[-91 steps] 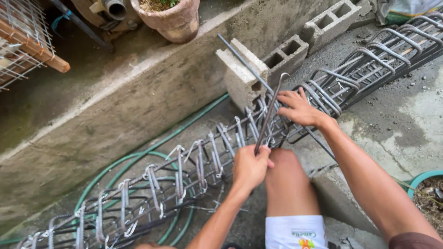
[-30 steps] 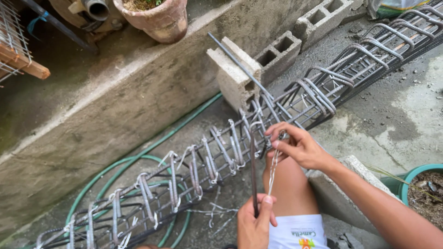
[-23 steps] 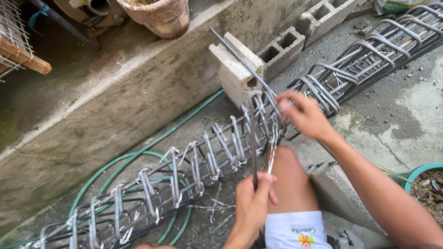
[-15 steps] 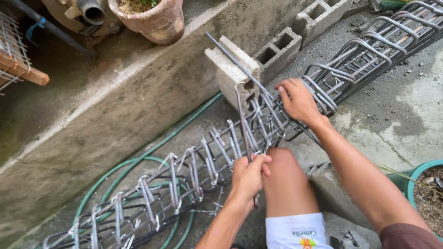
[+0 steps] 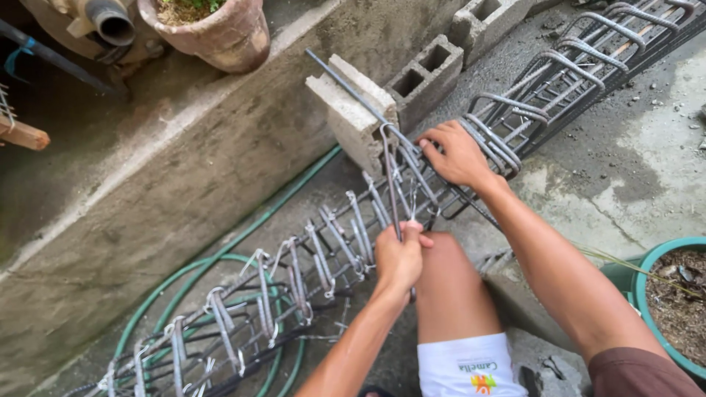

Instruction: Tying wire around rebar intersections using a manual hook tool to secure a reinforcement cage

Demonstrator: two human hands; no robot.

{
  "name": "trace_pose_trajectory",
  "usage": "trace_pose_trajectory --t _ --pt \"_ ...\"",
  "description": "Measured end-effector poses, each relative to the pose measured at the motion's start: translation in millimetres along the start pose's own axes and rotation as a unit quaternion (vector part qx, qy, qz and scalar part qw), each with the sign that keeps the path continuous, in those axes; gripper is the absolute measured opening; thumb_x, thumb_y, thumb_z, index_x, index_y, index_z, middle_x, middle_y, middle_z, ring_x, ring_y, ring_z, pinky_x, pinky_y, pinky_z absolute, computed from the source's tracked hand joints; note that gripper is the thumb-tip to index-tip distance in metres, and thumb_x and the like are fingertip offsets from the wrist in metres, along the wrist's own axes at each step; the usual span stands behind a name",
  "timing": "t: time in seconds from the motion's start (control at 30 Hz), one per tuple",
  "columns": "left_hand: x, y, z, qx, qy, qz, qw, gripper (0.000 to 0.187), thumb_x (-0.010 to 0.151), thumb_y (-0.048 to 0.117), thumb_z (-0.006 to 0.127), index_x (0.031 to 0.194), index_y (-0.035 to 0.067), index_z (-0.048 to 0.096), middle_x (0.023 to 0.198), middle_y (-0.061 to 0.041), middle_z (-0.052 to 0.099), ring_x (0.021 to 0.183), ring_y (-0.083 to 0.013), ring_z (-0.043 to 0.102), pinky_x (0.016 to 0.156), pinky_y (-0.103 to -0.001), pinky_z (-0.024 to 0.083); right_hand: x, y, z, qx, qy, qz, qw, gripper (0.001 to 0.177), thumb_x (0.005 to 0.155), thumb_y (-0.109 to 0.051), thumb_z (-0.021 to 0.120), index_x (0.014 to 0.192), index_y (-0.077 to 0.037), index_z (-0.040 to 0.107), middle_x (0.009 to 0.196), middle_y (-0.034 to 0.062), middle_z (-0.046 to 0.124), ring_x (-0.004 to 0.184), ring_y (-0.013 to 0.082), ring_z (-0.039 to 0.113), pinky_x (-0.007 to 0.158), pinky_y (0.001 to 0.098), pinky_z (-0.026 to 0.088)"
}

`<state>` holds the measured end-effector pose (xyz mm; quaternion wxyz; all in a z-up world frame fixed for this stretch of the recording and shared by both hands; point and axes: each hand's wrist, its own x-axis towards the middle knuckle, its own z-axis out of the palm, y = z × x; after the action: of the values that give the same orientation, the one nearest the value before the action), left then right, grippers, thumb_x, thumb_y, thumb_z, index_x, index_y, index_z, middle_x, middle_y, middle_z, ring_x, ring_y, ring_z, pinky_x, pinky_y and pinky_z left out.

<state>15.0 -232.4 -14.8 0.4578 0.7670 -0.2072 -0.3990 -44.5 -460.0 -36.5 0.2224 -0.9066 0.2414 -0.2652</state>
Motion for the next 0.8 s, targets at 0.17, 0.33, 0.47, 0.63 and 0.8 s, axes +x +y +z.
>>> trace_pose_trajectory --t 0.17,0.33,0.47,0.63,0.8 --pt "-3.4 16.4 -2.9 0.015 0.013 -0.01 1.0 0.026 0.099 0.027 0.055 0.089 0.016 0.076 0.069 0.004 0.077 0.071 -0.0158 0.069 0.067 -0.029 0.049 5.2 -3.0 7.6 -0.004 -0.012 0.072 0.997 0.02 0.096 -0.031 0.067 0.106 -0.016 0.076 0.095 0.0116 0.072 0.113 0.0374 0.062 0.102 0.0498 0.047" --pt "-8.3 27.9 -7.0 0.015 0.011 -0.021 1.0 0.027 0.1 0.026 0.054 0.091 0.013 0.076 0.072 0.002 0.078 0.078 -0.0195 0.072 0.071 -0.031 0.052 18.3 15.3 33.8 -0.013 0.009 0.113 0.994 0.019 0.087 -0.034 0.075 0.103 -0.025 0.077 0.09 0.0006 0.075 0.11 0.0335 0.063 0.102 0.0499 0.047" --pt "-8.7 30.1 -5.2 0.014 0.013 -0.038 0.999 0.029 0.1 0.029 0.055 0.085 0.018 0.076 0.07 0.005 0.077 0.076 -0.0176 0.072 0.07 -0.03 0.052 19.1 29.7 42.0 -0.025 0.012 0.155 0.988 0.015 0.087 -0.038 0.075 0.098 -0.029 0.076 0.092 -0.0049 0.075 0.112 0.029 0.063 0.104 0.048 0.045" --pt "-5.6 35.8 -7.4 0.02 0.011 -0.047 0.999 0.028 0.1 0.031 0.055 0.086 0.018 0.076 0.07 0.006 0.076 0.077 -0.0157 0.073 0.07 -0.029 0.052 17.3 50.5 62.0 -0.02 0.001 0.189 0.982 0.019 0.091 -0.043 0.069 0.1 -0.027 0.072 0.101 -0.0034 0.074 0.12 0.0258 0.057 0.114 0.0497 0.034" --pt "6.8 28.4 -10.9 0.01 0.021 -0.022 0.999 0.032 0.095 0.026 0.056 0.073 0.018 0.078 0.072 0.002 0.077 0.079 -0.0206 0.073 0.074 -0.031 0.054 8.5 64.6 80.0 -0.025 0.029 0.186 0.982 0.021 0.096 -0.043 0.064 0.104 -0.024 0.066 0.103 -0.0009 0.068 0.124 0.0232 0.053 0.117 0.0487 0.027"
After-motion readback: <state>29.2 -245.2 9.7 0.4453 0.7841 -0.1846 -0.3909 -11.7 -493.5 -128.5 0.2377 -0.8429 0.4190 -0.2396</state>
